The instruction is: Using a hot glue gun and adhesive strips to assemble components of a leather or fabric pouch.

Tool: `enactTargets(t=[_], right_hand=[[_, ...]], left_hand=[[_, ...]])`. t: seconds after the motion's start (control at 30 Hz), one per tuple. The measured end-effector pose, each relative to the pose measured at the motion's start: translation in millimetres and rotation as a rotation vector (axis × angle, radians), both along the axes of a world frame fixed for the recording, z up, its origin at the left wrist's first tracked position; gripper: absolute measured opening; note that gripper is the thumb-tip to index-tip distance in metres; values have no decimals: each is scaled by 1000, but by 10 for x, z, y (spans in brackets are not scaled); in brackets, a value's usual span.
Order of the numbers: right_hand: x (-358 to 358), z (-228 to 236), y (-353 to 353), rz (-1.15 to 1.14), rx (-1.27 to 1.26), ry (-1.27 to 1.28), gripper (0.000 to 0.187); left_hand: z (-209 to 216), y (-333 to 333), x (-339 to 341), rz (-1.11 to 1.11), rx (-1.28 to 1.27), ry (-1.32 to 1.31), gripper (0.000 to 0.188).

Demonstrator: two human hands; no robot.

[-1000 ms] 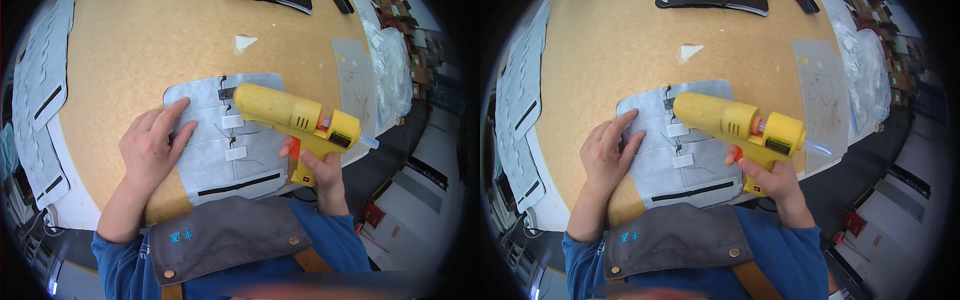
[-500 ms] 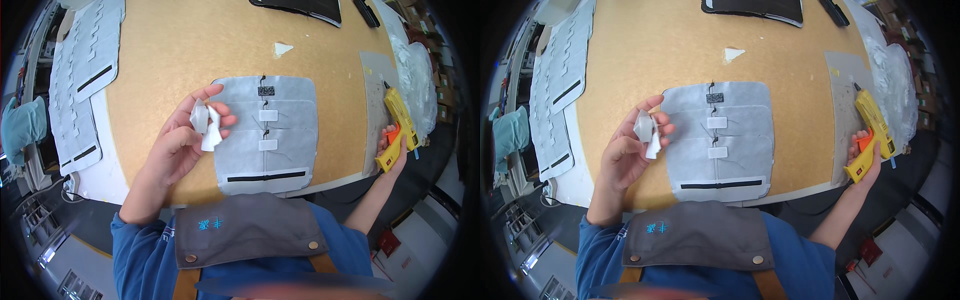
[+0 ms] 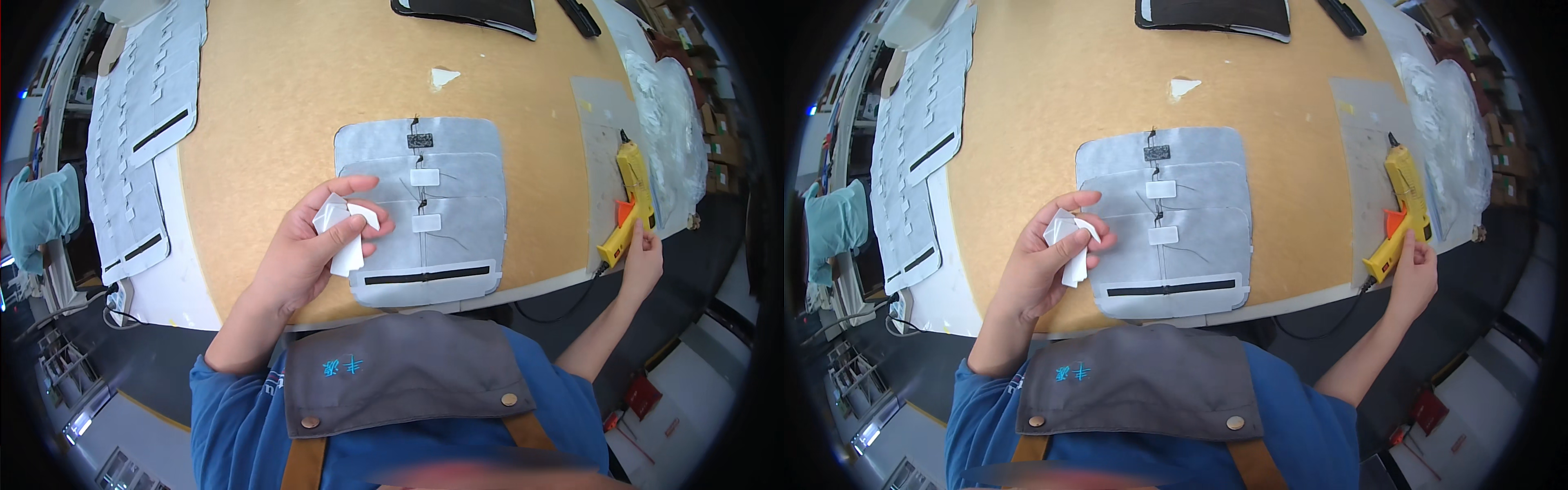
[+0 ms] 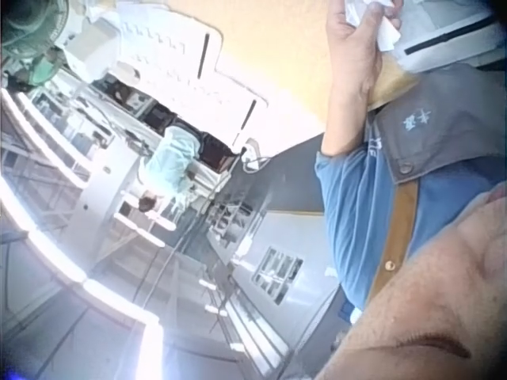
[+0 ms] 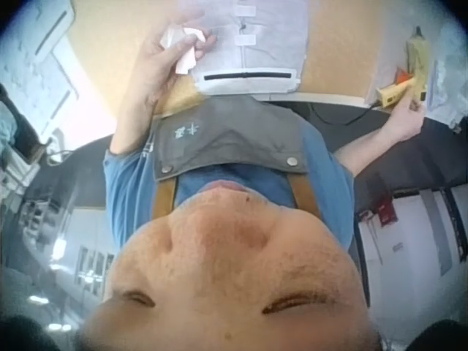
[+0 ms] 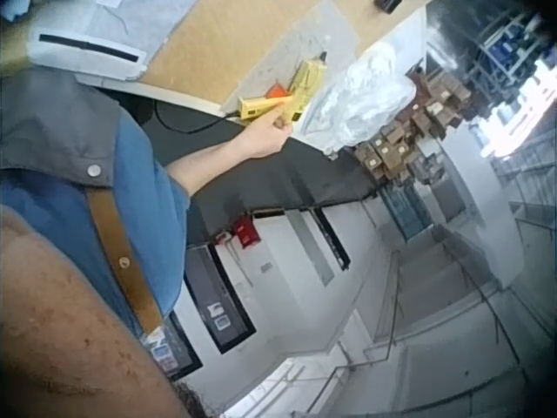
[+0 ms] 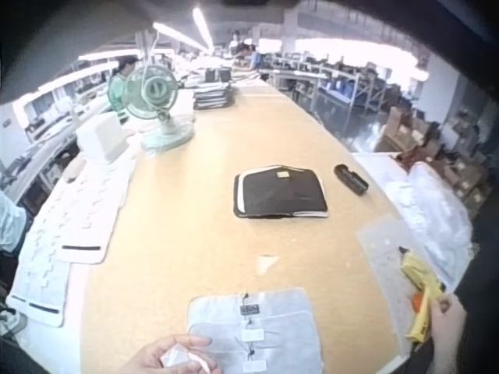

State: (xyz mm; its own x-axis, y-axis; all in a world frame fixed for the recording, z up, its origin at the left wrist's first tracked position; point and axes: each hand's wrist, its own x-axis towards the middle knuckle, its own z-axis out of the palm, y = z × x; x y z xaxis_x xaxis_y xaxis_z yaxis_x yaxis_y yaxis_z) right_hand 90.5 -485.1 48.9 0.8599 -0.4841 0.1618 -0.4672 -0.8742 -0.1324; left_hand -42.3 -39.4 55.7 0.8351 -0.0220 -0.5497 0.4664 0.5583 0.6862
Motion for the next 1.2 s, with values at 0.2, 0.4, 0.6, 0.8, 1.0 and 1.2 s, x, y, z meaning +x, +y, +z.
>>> enactTargets(t=[0.2,0.4,0.6,0.8,1.0,1.2], right_hand=[[-277,22,957,624,495,-381,9],[-444,-39,1992,1555,594,-283,25],[-420,-111,2172,1660,549,-332,33],[-357,-157,2182,1705,603,-318,30],[-358,-124,2192,1420,930,-209,20],[-475,-134,2239,1183,1136,14,18]], left_hand=[[-28,-96,14,-135,70,11,18],[-16,-189,115,-166,50,-23,9],[-5,-155,164,-303,118,-20,13],[-48,-160,196,-350,116,-10,13],[-120,-133,167,-163,304,-101,14],[-92,-285,194,-292,861,-489,13]])
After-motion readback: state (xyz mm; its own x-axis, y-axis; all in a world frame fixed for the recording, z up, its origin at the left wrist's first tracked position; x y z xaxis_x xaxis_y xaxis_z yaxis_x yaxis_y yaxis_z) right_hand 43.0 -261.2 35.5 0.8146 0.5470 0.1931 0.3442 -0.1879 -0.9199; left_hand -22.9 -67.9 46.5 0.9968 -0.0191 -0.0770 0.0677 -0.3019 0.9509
